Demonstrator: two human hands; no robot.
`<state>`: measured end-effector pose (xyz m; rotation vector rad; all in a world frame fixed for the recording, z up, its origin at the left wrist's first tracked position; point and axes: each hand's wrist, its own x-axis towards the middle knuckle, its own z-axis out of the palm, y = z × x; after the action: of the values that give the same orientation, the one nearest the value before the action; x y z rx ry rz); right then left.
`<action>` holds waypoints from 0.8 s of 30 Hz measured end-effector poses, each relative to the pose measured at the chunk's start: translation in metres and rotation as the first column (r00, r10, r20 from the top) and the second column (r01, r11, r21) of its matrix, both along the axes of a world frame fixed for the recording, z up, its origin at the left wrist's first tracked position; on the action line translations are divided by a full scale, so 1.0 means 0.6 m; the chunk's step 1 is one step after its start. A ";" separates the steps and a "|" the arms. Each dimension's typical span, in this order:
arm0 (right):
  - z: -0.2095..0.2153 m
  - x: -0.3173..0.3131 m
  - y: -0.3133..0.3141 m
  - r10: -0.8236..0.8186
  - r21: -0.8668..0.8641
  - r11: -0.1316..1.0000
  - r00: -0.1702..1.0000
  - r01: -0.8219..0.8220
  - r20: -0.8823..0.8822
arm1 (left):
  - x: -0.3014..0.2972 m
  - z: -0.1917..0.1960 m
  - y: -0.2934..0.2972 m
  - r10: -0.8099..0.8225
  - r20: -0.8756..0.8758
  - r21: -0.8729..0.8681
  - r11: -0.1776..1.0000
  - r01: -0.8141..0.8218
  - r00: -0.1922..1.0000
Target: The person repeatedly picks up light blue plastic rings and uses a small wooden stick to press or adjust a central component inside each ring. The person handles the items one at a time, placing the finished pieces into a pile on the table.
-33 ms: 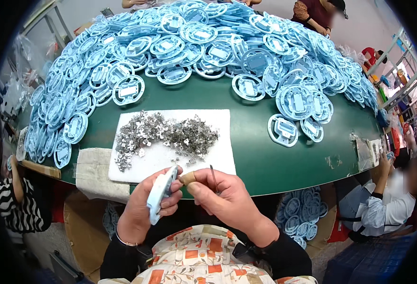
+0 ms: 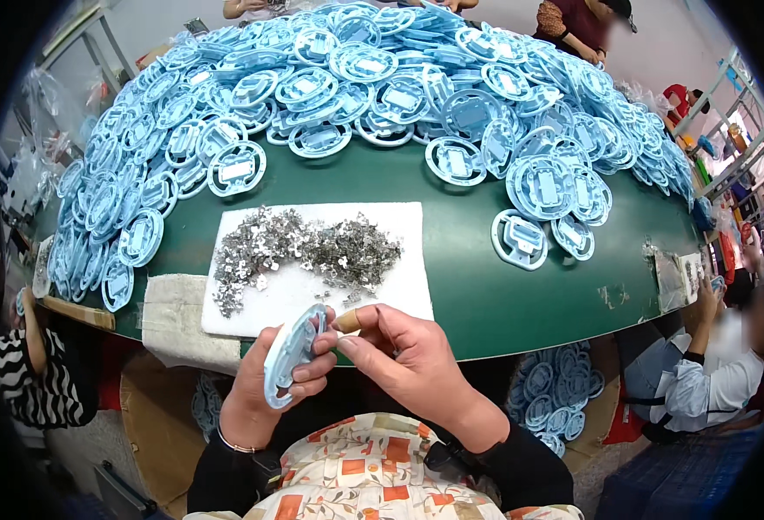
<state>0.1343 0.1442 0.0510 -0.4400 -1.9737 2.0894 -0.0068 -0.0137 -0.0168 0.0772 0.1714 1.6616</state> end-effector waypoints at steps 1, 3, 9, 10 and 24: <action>-0.024 -0.007 -0.001 -0.043 0.156 0.986 0.994 0.059 -0.105 | 0.013 0.005 -0.002 0.047 0.052 -0.068 0.997 -0.044 0.998; -0.016 -0.016 -0.003 -0.040 0.263 0.963 0.998 0.051 -0.047 | 0.017 -0.003 -0.003 0.006 0.143 -0.050 0.999 0.001 0.990; -0.010 -0.033 0.006 -0.012 0.367 0.930 0.999 0.022 -0.030 | 0.021 0.001 -0.005 -0.048 0.110 -0.076 0.996 0.056 0.993; -0.010 -0.032 0.010 0.013 0.319 0.948 1.000 -0.018 0.020 | 0.016 0.000 -0.007 -0.076 0.093 -0.076 0.994 0.083 0.993; -0.030 -0.131 0.007 0.116 0.706 0.700 0.993 -0.105 0.033 | 0.004 0.026 -0.080 -0.028 -0.586 -0.288 0.941 -0.176 0.810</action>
<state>0.0555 0.1482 0.0330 -0.1416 -2.6274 1.1879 -0.0044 -0.0615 -0.0009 0.3331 0.9353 1.6215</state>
